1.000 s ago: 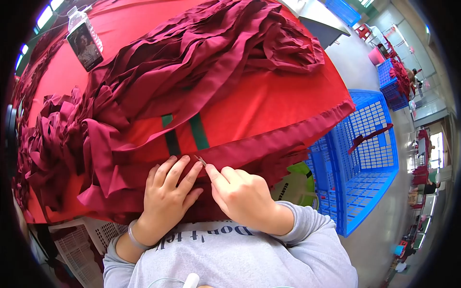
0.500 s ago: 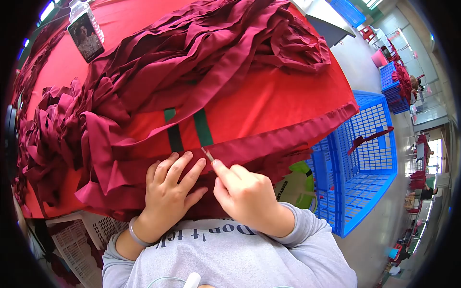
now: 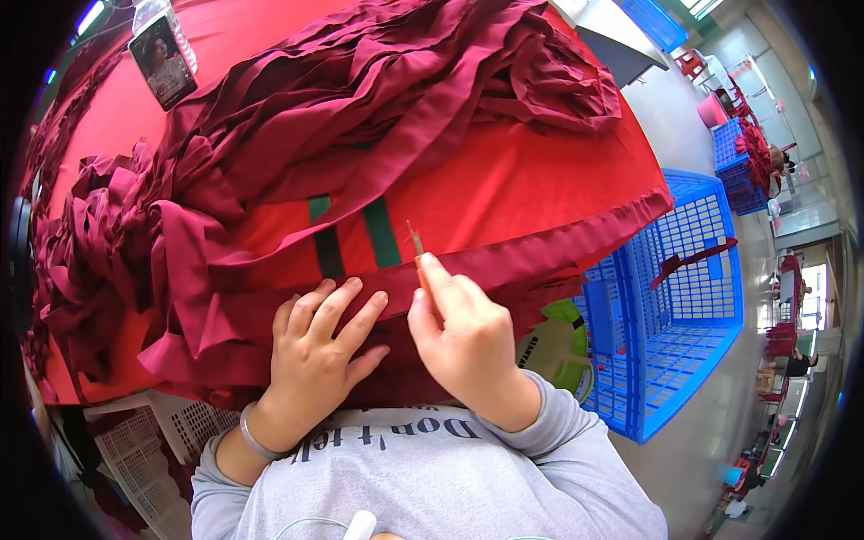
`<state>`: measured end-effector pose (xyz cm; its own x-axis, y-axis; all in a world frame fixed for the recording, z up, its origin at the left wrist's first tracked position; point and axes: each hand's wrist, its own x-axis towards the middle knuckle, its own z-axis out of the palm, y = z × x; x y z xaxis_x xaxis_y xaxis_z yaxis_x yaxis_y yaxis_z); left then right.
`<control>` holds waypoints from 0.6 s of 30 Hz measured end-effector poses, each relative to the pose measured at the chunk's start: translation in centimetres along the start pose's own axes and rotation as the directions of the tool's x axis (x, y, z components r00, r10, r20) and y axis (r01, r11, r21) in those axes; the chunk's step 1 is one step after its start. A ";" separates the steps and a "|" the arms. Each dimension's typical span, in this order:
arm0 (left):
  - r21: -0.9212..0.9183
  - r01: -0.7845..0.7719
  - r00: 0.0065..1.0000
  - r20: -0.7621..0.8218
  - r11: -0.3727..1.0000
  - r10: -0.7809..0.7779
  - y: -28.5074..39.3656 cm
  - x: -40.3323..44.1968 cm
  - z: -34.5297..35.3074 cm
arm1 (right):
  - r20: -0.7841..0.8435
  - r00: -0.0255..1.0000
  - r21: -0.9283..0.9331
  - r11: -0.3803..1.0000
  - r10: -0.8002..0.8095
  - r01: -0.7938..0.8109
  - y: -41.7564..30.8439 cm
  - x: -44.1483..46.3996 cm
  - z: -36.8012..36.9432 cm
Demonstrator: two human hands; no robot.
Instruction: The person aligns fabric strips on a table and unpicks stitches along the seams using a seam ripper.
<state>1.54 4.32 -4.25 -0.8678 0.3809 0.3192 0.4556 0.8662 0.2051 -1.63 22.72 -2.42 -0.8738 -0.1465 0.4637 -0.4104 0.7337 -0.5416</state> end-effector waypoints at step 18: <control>-0.055 0.018 0.996 -0.091 0.998 -0.023 -0.4 0.0 0.6 | 0.284 0.954 0.022 0.996 -0.093 0.091 -1.4 -0.9 0.4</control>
<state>1.22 4.21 -4.84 -0.8565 0.3299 0.3970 0.4502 0.8537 0.2617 -0.40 21.54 -2.30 -0.8698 -0.3967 0.2935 -0.4935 0.7028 -0.5124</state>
